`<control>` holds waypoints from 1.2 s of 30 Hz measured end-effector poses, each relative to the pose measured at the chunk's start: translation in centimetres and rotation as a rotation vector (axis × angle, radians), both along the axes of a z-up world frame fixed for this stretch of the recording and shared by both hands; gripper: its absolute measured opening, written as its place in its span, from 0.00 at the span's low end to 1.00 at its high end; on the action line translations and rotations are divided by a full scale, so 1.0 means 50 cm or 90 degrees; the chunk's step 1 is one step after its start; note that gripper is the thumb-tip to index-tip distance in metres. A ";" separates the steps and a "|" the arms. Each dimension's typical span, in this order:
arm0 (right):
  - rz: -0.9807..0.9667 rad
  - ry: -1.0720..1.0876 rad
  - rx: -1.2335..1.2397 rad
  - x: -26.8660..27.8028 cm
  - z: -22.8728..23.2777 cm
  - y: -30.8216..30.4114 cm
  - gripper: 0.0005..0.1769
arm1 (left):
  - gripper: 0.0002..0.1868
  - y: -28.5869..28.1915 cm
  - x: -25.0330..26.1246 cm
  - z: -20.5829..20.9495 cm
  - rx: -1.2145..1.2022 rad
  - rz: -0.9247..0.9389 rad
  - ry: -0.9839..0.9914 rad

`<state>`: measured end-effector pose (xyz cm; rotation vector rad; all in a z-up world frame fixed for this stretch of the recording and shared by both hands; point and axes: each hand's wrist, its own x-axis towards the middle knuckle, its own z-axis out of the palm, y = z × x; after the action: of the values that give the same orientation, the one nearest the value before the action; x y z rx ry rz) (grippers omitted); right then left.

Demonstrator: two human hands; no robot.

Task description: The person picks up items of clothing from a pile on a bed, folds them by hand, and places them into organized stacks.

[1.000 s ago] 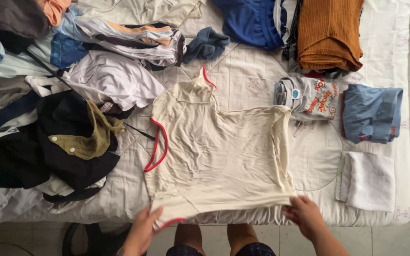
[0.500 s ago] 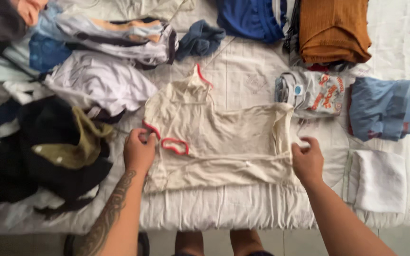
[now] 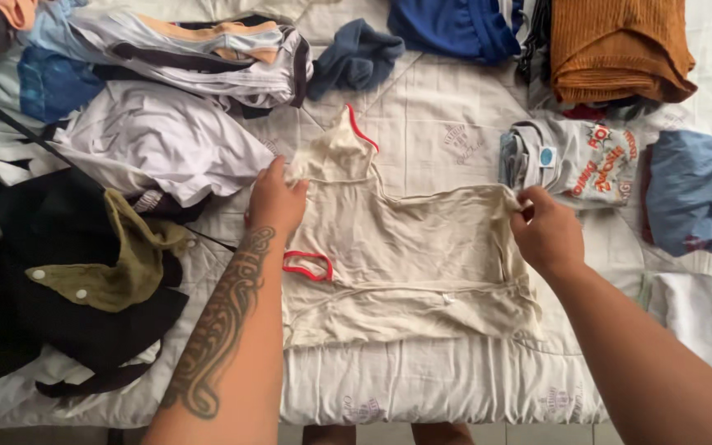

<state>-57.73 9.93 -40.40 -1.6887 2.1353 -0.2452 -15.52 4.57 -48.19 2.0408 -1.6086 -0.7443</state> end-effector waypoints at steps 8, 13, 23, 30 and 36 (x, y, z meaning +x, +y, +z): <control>-0.118 -0.054 -0.135 -0.066 0.001 0.109 0.09 | 0.15 0.088 0.036 0.052 -0.091 0.097 0.103; -0.132 -0.030 -0.130 -0.113 -0.022 0.256 0.11 | 0.12 0.293 0.077 0.050 -0.109 0.070 0.134; -0.392 -0.401 0.123 -0.101 -0.106 0.316 0.33 | 0.26 0.461 0.096 0.020 -0.073 0.217 -0.086; -0.421 -0.670 0.331 0.013 -0.016 0.251 0.27 | 0.36 0.352 0.103 0.059 0.207 0.229 0.164; -0.173 -0.362 0.318 0.329 0.076 0.231 0.26 | 0.27 0.351 0.163 -0.006 0.241 0.078 0.260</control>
<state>-41.29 21.49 -36.61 -0.9105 1.7859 -0.2130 -7.38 22.13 -48.51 2.0313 -1.1681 -1.3995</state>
